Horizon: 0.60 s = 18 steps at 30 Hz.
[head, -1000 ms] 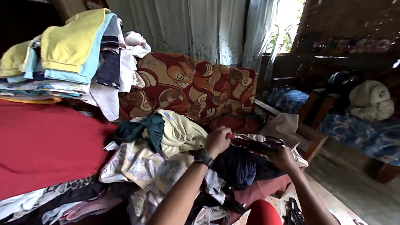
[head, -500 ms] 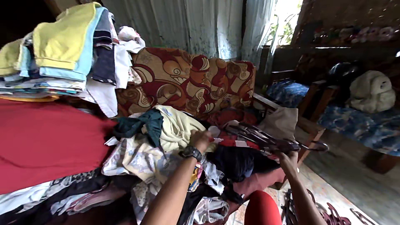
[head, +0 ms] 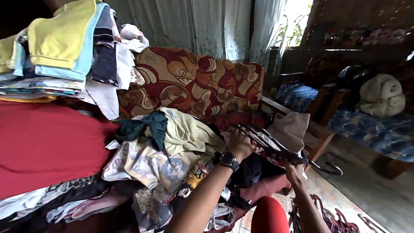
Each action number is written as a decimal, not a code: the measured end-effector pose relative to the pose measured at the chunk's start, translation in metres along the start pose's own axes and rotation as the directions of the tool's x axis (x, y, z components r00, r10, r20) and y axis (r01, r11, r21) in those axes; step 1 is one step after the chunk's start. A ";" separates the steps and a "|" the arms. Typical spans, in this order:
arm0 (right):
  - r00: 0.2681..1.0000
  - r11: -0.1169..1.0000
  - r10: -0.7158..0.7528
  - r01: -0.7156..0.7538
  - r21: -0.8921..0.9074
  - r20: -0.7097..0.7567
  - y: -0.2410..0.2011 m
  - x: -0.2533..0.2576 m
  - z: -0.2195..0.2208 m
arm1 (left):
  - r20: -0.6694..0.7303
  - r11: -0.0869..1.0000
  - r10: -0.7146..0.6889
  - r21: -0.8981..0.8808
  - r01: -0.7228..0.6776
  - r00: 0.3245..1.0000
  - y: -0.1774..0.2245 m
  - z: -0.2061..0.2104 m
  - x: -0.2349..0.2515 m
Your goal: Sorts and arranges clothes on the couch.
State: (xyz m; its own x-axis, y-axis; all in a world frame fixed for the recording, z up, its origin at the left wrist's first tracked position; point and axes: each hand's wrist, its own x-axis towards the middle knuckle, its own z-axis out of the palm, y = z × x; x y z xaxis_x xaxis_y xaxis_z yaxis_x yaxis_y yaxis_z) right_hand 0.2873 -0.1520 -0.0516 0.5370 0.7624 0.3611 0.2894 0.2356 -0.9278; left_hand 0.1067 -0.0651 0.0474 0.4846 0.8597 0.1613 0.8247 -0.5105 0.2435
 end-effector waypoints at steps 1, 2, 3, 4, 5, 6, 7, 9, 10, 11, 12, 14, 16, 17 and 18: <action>1.000 1.000 0.016 -0.016 -0.003 -0.013 0.001 0.001 -0.001 | 0.019 1.000 0.012 0.028 -0.012 1.000 0.001 0.001 0.000; 0.999 0.999 0.034 -0.034 0.004 -0.021 0.003 0.002 -0.001 | 0.018 0.999 0.032 0.044 -0.033 0.999 -0.002 0.004 0.001; 0.998 0.999 0.048 -0.047 0.018 -0.031 0.005 0.003 -0.002 | 0.019 0.997 0.060 0.055 -0.061 0.998 -0.007 0.005 0.002; 0.997 0.998 0.060 -0.059 0.032 -0.042 0.008 0.003 -0.002 | 0.027 0.992 0.089 0.082 -0.091 0.996 -0.012 0.005 0.002; 0.997 0.997 0.063 -0.061 0.041 -0.051 0.012 0.004 -0.001 | 0.071 0.988 0.102 0.113 -0.109 0.992 -0.015 0.003 0.002; 0.996 0.997 0.069 -0.067 0.043 -0.048 0.016 0.003 -0.001 | 0.102 0.980 0.119 0.148 -0.133 0.988 -0.017 0.002 0.001; 0.996 0.997 0.076 -0.075 0.035 -0.036 0.020 0.002 0.000 | 0.130 0.970 0.137 0.184 -0.159 0.982 -0.017 0.001 -0.002; 0.997 0.997 0.076 -0.076 0.001 -0.008 0.021 -0.004 0.000 | 0.144 0.948 0.180 0.238 -0.211 0.973 -0.014 -0.002 -0.011; 0.998 0.998 0.063 -0.063 -0.017 -0.003 0.022 -0.006 0.000 | 0.168 0.938 0.192 0.260 -0.231 0.967 -0.013 -0.004 -0.013; 0.998 0.998 0.063 -0.063 -0.022 -0.001 0.023 -0.008 0.000 | 0.197 0.929 0.199 0.274 -0.249 0.960 -0.013 -0.005 -0.015; 0.998 0.997 0.066 -0.065 -0.034 0.010 0.026 -0.010 -0.002 | 0.199 0.923 0.215 0.279 -0.266 0.956 -0.015 -0.006 -0.017; 0.999 0.998 0.026 -0.024 -0.061 0.025 0.034 -0.010 -0.004 | 0.114 0.913 0.275 0.280 -0.296 0.955 -0.025 0.002 -0.016; 0.997 0.996 -0.058 0.062 -0.071 0.058 0.041 -0.010 -0.007 | -0.056 0.903 0.350 0.284 -0.322 0.935 -0.040 0.016 -0.011; 0.991 0.989 -0.123 0.127 -0.070 0.059 0.044 -0.010 -0.010 | -0.105 0.909 0.358 0.268 -0.321 0.928 -0.047 0.019 -0.008; 0.981 0.980 -0.190 0.192 -0.051 0.037 0.049 -0.009 -0.012 | -0.096 0.920 0.331 0.253 -0.298 0.939 -0.053 0.018 -0.005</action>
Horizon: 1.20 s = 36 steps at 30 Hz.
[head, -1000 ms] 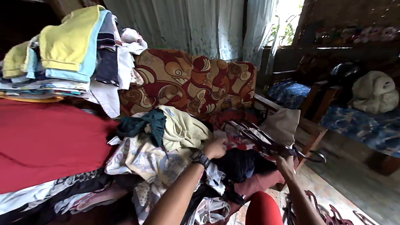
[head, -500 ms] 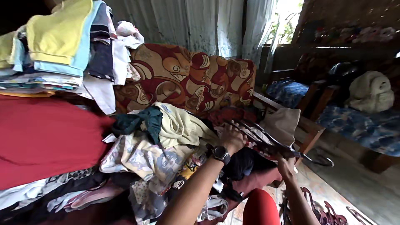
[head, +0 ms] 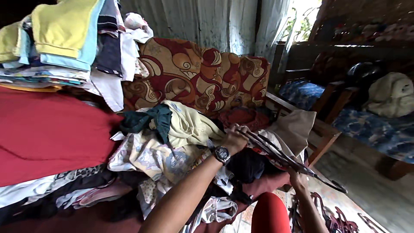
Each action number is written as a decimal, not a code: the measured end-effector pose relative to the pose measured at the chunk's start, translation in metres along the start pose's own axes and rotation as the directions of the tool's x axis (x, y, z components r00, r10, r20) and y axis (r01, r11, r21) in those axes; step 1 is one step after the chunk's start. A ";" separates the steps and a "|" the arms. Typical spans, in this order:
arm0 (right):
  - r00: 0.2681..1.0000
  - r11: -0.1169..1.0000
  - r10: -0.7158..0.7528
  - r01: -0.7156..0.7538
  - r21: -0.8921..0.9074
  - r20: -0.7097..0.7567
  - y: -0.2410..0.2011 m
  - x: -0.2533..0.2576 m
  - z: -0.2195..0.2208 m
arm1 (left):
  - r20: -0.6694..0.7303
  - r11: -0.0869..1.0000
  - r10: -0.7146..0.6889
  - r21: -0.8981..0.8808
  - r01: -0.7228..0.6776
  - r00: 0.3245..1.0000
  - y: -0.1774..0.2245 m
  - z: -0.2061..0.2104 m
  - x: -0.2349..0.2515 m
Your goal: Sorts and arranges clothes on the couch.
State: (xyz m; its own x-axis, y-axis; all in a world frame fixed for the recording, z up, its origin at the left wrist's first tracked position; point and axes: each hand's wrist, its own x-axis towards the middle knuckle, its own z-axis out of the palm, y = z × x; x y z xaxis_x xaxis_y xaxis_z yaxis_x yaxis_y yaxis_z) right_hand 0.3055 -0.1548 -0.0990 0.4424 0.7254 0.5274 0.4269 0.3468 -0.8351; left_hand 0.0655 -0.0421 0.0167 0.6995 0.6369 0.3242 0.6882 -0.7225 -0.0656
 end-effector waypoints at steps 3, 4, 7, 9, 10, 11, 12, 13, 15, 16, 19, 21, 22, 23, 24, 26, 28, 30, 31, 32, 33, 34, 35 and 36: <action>0.992 0.985 -0.006 0.027 0.170 -0.124 0.004 -0.004 -0.007 | 0.092 0.994 -0.097 -0.048 0.102 0.991 -0.028 0.000 -0.002; 0.982 0.985 0.096 -0.070 0.160 -0.160 -0.006 -0.008 -0.010 | 0.146 0.988 -0.136 -0.055 0.145 0.980 -0.036 0.000 -0.004; 0.931 0.936 0.303 -0.251 0.247 -0.201 -0.030 -0.001 -0.007 | 0.183 0.979 -0.180 -0.059 0.193 0.967 -0.048 0.013 -0.012; 0.958 0.934 0.260 -0.218 0.282 -0.119 -0.041 0.008 0.009 | 0.226 0.973 -0.200 -0.069 0.221 0.953 -0.045 0.018 -0.014; 0.982 0.959 0.189 -0.180 0.217 -0.017 -0.051 0.011 0.021 | 0.261 0.966 -0.226 -0.065 0.251 0.938 -0.042 0.019 -0.015; 0.991 0.982 0.077 -0.095 0.162 0.110 -0.058 0.018 0.034 | 0.284 0.956 -0.257 -0.068 0.287 0.924 -0.037 0.020 -0.017; 0.979 0.987 -0.031 -0.002 0.161 0.203 -0.064 0.025 0.045 | 0.277 0.943 -0.290 -0.080 0.323 0.916 -0.031 0.024 -0.022; 0.965 0.974 -0.157 0.117 0.194 0.210 -0.071 0.033 0.050 | 0.236 0.929 -0.325 -0.101 0.356 0.916 -0.024 0.028 -0.029; 0.938 0.920 -0.335 0.305 0.244 0.090 -0.099 0.055 0.049 | 0.196 0.920 -0.334 -0.147 0.364 0.922 -0.014 0.017 -0.037; 0.939 0.926 -0.335 0.313 0.212 0.078 -0.110 0.061 0.049 | 0.260 0.917 -0.308 -0.174 0.358 0.915 -0.008 0.004 -0.042; 0.916 0.997 -0.074 0.074 0.015 0.395 -0.092 0.062 0.076 | 0.352 0.928 -0.159 -0.266 0.262 0.922 0.022 -0.013 -0.061; 0.892 0.996 -0.026 0.061 -0.063 0.452 -0.094 0.061 0.089 | 0.156 0.940 -0.045 -0.329 0.095 0.987 0.044 -0.030 -0.073; 0.909 0.991 -0.102 0.129 -0.039 0.403 -0.107 0.062 0.090 | -0.117 0.958 -0.017 -0.286 -0.018 0.993 0.049 -0.034 -0.077; 0.919 0.980 -0.180 0.196 -0.010 0.352 -0.117 0.061 0.089 | -0.399 0.977 0.006 -0.194 -0.091 0.917 0.048 -0.036 -0.077; 0.915 0.973 -0.218 0.230 0.006 0.341 -0.123 0.060 0.087 | -0.584 0.988 0.012 -0.116 -0.098 0.812 0.043 -0.040 -0.074; 0.865 0.964 -0.240 0.268 0.000 0.440 -0.125 0.064 0.086 | -0.652 0.998 -0.057 -0.061 0.022 0.756 0.022 -0.051 -0.066; 0.783 0.921 -0.319 0.389 -0.020 0.533 -0.120 0.067 0.085 | -0.398 0.981 -0.189 -0.109 0.158 0.898 0.004 -0.062 -0.063; 0.726 0.870 -0.381 0.491 -0.043 0.572 -0.107 0.066 0.088 | -0.094 0.966 -0.247 -0.105 0.237 0.964 -0.007 -0.071 -0.059; 0.724 0.865 -0.379 0.498 -0.057 0.576 -0.100 0.065 0.086 | 0.014 0.962 -0.250 -0.107 0.250 0.968 -0.009 -0.075 -0.059; 0.736 0.870 -0.361 0.487 -0.078 0.573 -0.094 0.064 0.082 | 0.075 0.960 -0.251 -0.112 0.258 0.965 -0.010 -0.078 -0.060; 0.752 0.889 -0.322 0.449 -0.089 0.575 -0.091 0.065 0.075 | 0.095 0.957 -0.253 -0.118 0.264 0.963 -0.011 -0.081 -0.062; 0.770 0.915 -0.280 0.394 -0.082 0.574 -0.088 0.066 0.066 | 0.079 0.957 -0.252 -0.127 0.261 0.964 -0.013 -0.081 -0.066; 0.792 0.937 -0.246 0.342 -0.072 0.559 -0.084 0.066 0.056 | 0.045 0.958 -0.248 -0.134 0.251 0.968 -0.018 -0.080 -0.069; 0.819 0.950 -0.222 0.304 -0.072 0.529 -0.078 0.066 0.047 | 0.017 0.959 -0.246 -0.144 0.245 0.969 -0.023 -0.078 -0.073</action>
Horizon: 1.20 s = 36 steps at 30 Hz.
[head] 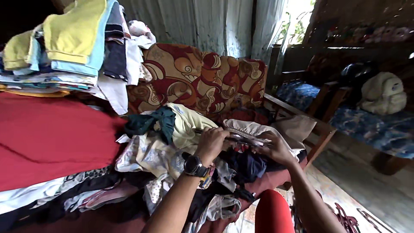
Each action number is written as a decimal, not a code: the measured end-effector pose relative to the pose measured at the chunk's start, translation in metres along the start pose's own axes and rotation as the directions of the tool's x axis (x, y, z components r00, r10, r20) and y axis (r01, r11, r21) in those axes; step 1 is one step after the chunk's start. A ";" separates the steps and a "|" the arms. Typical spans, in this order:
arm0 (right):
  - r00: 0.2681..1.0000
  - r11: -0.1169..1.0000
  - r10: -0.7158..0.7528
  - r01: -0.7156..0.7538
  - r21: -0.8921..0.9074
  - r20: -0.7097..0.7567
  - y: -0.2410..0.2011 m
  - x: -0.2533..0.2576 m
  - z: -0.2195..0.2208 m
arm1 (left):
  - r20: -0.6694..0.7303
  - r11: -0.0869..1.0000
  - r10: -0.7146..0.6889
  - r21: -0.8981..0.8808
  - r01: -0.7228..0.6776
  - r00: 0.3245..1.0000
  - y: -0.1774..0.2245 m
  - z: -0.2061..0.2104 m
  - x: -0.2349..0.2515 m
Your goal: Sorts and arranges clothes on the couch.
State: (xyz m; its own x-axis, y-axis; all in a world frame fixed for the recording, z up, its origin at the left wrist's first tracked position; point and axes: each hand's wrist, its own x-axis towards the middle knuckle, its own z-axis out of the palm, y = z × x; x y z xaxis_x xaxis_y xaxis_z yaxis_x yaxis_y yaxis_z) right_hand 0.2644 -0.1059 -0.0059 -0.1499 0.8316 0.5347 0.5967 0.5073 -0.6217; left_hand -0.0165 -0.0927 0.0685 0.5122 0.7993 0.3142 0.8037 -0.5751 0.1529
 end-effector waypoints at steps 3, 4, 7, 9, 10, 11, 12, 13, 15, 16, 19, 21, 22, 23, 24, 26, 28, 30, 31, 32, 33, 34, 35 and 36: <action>0.991 0.991 0.131 -0.131 0.005 -0.019 0.018 -0.018 -0.016 | -0.059 1.000 0.026 0.014 -0.025 0.998 -0.016 0.009 -0.004; 0.984 0.983 0.180 -0.180 -0.027 0.001 0.024 -0.024 -0.020 | -0.060 0.999 0.031 0.030 -0.030 0.998 -0.019 0.012 -0.005; 0.949 0.949 0.302 -0.290 -0.126 0.090 0.042 -0.036 -0.019 | -0.023 0.995 0.037 0.098 -0.034 0.999 -0.017 0.020 -0.011; 0.963 0.961 0.266 -0.261 -0.095 0.048 0.048 -0.046 -0.012 | -0.017 0.991 0.054 0.127 -0.051 0.998 -0.013 0.022 -0.016; 0.975 0.972 0.221 -0.221 -0.076 -0.011 0.049 -0.051 -0.010 | -0.019 0.989 0.063 0.136 -0.060 0.998 -0.010 0.021 -0.020; 0.983 0.984 0.163 -0.168 -0.059 -0.086 0.050 -0.055 -0.009 | -0.032 0.987 0.075 0.146 -0.069 0.997 -0.007 0.017 -0.024; 0.980 0.989 0.127 -0.137 -0.053 -0.156 0.051 -0.058 -0.008 | -0.053 0.984 0.087 0.163 -0.077 0.995 -0.005 0.014 -0.028; 0.970 0.987 0.135 -0.149 -0.056 -0.202 0.052 -0.061 -0.009 | -0.076 0.981 0.094 0.180 -0.079 0.993 -0.002 0.009 -0.033; 0.935 0.942 0.300 -0.321 -0.095 -0.187 0.060 -0.066 -0.014 | -0.136 0.983 0.091 0.172 -0.067 0.987 -0.001 -0.003 -0.043; 0.900 0.895 0.407 -0.427 -0.128 -0.154 0.068 -0.068 -0.015 | -0.180 0.987 0.080 0.150 -0.053 0.980 -0.002 -0.007 -0.048; 0.873 0.872 0.453 -0.476 -0.117 -0.181 0.072 -0.077 -0.006 | -0.310 0.999 0.017 0.052 -0.001 0.951 -0.008 -0.018 -0.059; 0.903 0.975 0.195 -0.220 -0.022 -0.382 0.046 -0.073 0.010 | -0.365 1.000 0.008 0.022 0.000 0.931 -0.008 -0.022 -0.061; 0.896 0.992 0.129 -0.122 0.044 -0.424 0.029 -0.069 0.019 | -0.388 1.000 0.019 0.014 -0.015 0.921 -0.007 -0.022 -0.062; 0.909 0.988 0.126 -0.078 0.134 -0.397 0.013 -0.064 0.026 | -0.404 0.999 0.032 0.010 -0.031 0.914 -0.006 -0.020 -0.062; 0.928 0.979 0.126 -0.058 0.198 -0.352 0.004 -0.057 0.033 | -0.412 0.999 0.037 0.002 -0.039 0.911 -0.003 -0.018 -0.062; 0.955 0.983 0.122 -0.080 0.163 -0.268 0.007 -0.045 0.042 | -0.437 0.998 0.047 -0.016 -0.060 0.898 0.001 -0.017 -0.063; 0.964 0.969 0.243 -0.236 0.077 -0.106 0.011 -0.040 0.036 | -0.500 0.997 0.043 -0.028 -0.066 0.865 0.003 -0.021 -0.070; 0.934 0.937 0.350 -0.350 -0.002 0.067 0.011 -0.042 0.017 | -0.571 0.998 0.005 -0.047 -0.039 0.821 0.000 -0.029 -0.079; 0.953 0.953 0.302 -0.302 -0.003 0.007 0.008 -0.049 0.007 | -0.607 0.998 -0.007 -0.050 -0.029 0.795 -0.002 -0.034 -0.083; 0.969 0.982 0.189 -0.191 0.001 -0.159 0.001 -0.056 -0.004 | -0.628 0.999 -0.012 -0.040 -0.017 0.778 -0.004 -0.041 -0.086; 0.933 0.998 0.039 -0.054 -0.030 -0.357 -0.009 -0.058 -0.015 | -0.635 1.000 0.002 -0.007 -0.008 0.773 -0.005 -0.049 -0.086; 0.854 0.994 -0.107 0.077 -0.080 -0.509 -0.022 -0.055 -0.024 | -0.625 0.999 0.042 0.051 -0.013 0.780 -0.003 -0.057 -0.085; 0.786 0.973 -0.233 0.195 -0.127 -0.573 -0.039 -0.051 -0.032 | -0.607 0.992 0.103 0.118 -0.038 0.788 0.003 -0.064 -0.080; 0.766 0.946 -0.324 0.273 -0.175 -0.555 -0.056 -0.046 -0.036 | -0.570 0.981 0.172 0.175 -0.086 0.803 0.012 -0.068 -0.073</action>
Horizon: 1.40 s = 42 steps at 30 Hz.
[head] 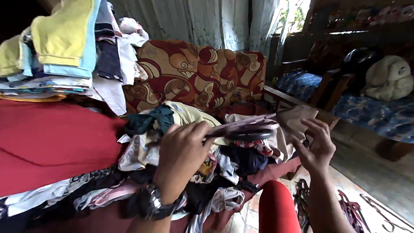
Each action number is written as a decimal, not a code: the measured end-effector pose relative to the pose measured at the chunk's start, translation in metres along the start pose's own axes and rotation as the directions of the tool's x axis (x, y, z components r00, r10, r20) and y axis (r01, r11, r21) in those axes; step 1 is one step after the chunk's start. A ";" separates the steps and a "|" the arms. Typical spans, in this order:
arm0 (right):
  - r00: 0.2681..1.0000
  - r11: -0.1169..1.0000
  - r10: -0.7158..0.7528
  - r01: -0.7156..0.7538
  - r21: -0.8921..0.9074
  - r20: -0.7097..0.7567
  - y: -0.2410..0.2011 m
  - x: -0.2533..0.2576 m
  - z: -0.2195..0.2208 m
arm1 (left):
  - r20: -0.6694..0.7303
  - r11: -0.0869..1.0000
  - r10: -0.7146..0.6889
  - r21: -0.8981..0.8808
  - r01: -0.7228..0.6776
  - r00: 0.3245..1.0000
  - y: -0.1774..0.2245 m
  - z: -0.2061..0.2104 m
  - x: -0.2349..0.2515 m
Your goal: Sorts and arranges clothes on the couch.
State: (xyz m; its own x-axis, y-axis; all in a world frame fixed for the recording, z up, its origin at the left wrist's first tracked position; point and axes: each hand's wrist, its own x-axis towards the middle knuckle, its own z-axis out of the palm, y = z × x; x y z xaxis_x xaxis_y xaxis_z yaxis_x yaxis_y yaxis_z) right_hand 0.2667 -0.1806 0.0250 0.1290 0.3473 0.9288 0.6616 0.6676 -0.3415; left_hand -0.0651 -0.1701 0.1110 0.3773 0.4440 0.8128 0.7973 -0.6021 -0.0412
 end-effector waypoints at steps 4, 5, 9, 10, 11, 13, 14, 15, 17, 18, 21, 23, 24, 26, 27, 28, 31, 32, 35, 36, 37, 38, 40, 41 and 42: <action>0.949 0.980 -0.098 0.144 -0.135 0.300 -0.027 0.020 0.007 | 0.092 0.960 0.264 -0.119 -0.253 0.960 0.040 0.032 0.033; 0.944 0.976 -0.088 0.146 -0.162 0.319 -0.021 0.020 0.004 | 0.043 0.942 0.305 -0.157 -0.295 0.951 0.048 0.044 0.039; 0.953 0.957 0.243 -0.205 -0.205 0.182 -0.002 0.003 -0.045 | -0.249 0.917 0.298 -0.195 -0.349 0.922 0.068 0.096 0.054; 0.928 0.910 0.359 -0.326 -0.255 0.095 0.000 -0.004 -0.061 | -0.285 0.918 0.275 -0.207 -0.339 0.918 0.069 0.108 0.055; 0.889 0.849 0.457 -0.433 -0.303 0.010 0.007 -0.014 -0.077 | -0.282 0.919 0.247 -0.234 -0.317 0.927 0.069 0.121 0.053; 0.765 0.683 0.628 -0.629 -0.371 -0.140 0.024 -0.043 -0.108 | -0.173 0.916 0.189 -0.323 -0.237 0.967 0.064 0.151 0.044; 0.692 0.591 0.696 -0.704 -0.394 -0.192 0.038 -0.064 -0.122 | -0.076 0.915 0.159 -0.362 -0.175 0.984 0.061 0.166 0.038; 0.600 0.488 0.766 -0.777 -0.398 -0.231 0.051 -0.088 -0.136 | 0.036 0.913 0.127 -0.395 -0.103 0.991 0.058 0.181 0.032; 0.386 0.271 0.882 -0.885 -0.379 -0.270 0.077 -0.139 -0.161 | 0.293 0.906 0.048 -0.415 0.082 0.955 0.051 0.205 0.023; 0.299 0.189 0.910 -0.916 -0.354 -0.288 0.090 -0.167 -0.170 | 0.414 0.909 0.011 -0.384 0.164 0.910 0.048 0.215 0.021; 0.039 -0.029 0.957 -0.973 -0.229 -0.286 0.134 -0.266 -0.199 | 0.664 0.953 -0.084 -0.164 0.254 0.743 0.034 0.242 0.008; -0.074 -0.173 0.957 -0.922 -0.347 -0.281 0.162 -0.334 -0.214 | 0.727 0.974 -0.119 -0.048 0.224 0.676 0.023 0.259 -0.012; -0.097 -0.250 0.944 -0.833 -0.493 -0.315 0.165 -0.346 -0.213 | 0.717 0.978 -0.128 -0.023 0.207 0.685 0.020 0.266 -0.023; 0.001 -0.228 0.949 -0.685 -0.692 -0.315 0.181 -0.329 -0.189 | 0.632 0.985 -0.121 -0.018 0.171 0.766 0.017 0.277 -0.037; 0.085 -0.111 0.967 -0.704 -0.701 -0.239 0.182 -0.295 -0.167 | 0.591 0.987 -0.111 -0.030 0.159 0.799 0.016 0.279 -0.041; 0.227 0.051 0.957 -0.743 -0.667 -0.180 0.188 -0.260 -0.140 | 0.546 0.989 -0.098 -0.041 0.143 0.832 0.015 0.281 -0.045; 0.663 0.549 0.746 -0.663 -0.509 -0.061 0.195 -0.128 -0.039 | 0.359 0.995 -0.048 -0.065 0.077 0.932 0.011 0.292 -0.058; 0.744 0.653 0.668 -0.599 -0.464 -0.020 0.192 -0.085 -0.005 | 0.286 0.995 -0.031 -0.078 0.055 0.958 0.009 0.297 -0.063; 0.805 0.796 0.564 -0.474 -0.376 0.180 0.184 0.016 0.094 | 0.165 0.997 -0.006 -0.081 0.019 0.986 0.006 0.307 -0.072; 0.783 0.809 0.561 -0.448 -0.382 0.270 0.191 0.037 0.125 | 0.148 0.998 -0.005 -0.064 0.014 0.989 0.005 0.309 -0.073; 0.719 0.796 0.587 -0.432 -0.423 0.371 0.199 0.054 0.154 | 0.139 0.998 -0.006 -0.054 0.013 0.990 0.004 0.311 -0.074; 0.641 0.777 0.617 -0.407 -0.480 0.456 0.212 0.066 0.180 | 0.122 0.999 -0.003 -0.041 0.009 0.993 0.003 0.314 -0.076; 0.513 0.744 0.662 -0.360 -0.563 0.546 0.237 0.080 0.223 | 0.090 0.999 0.009 -0.049 -0.004 0.996 0.002 0.317 -0.078; 0.481 0.728 0.680 -0.352 -0.588 0.554 0.248 0.084 0.237 | 0.105 0.998 -0.001 -0.068 0.008 0.994 0.003 0.316 -0.078; 0.470 0.716 0.693 -0.362 -0.597 0.546 0.258 0.085 0.248 | 0.143 0.996 -0.022 -0.088 0.035 0.989 0.004 0.315 -0.078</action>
State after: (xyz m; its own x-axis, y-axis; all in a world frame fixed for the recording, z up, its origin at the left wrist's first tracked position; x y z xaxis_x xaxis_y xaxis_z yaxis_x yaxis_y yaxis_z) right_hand 0.2655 0.1841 -0.0201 0.1159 0.9858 0.1217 0.8682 -0.0410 -0.4945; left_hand 0.0572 0.0018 -0.1354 0.4232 0.5478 0.7217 0.7656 -0.6421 0.0384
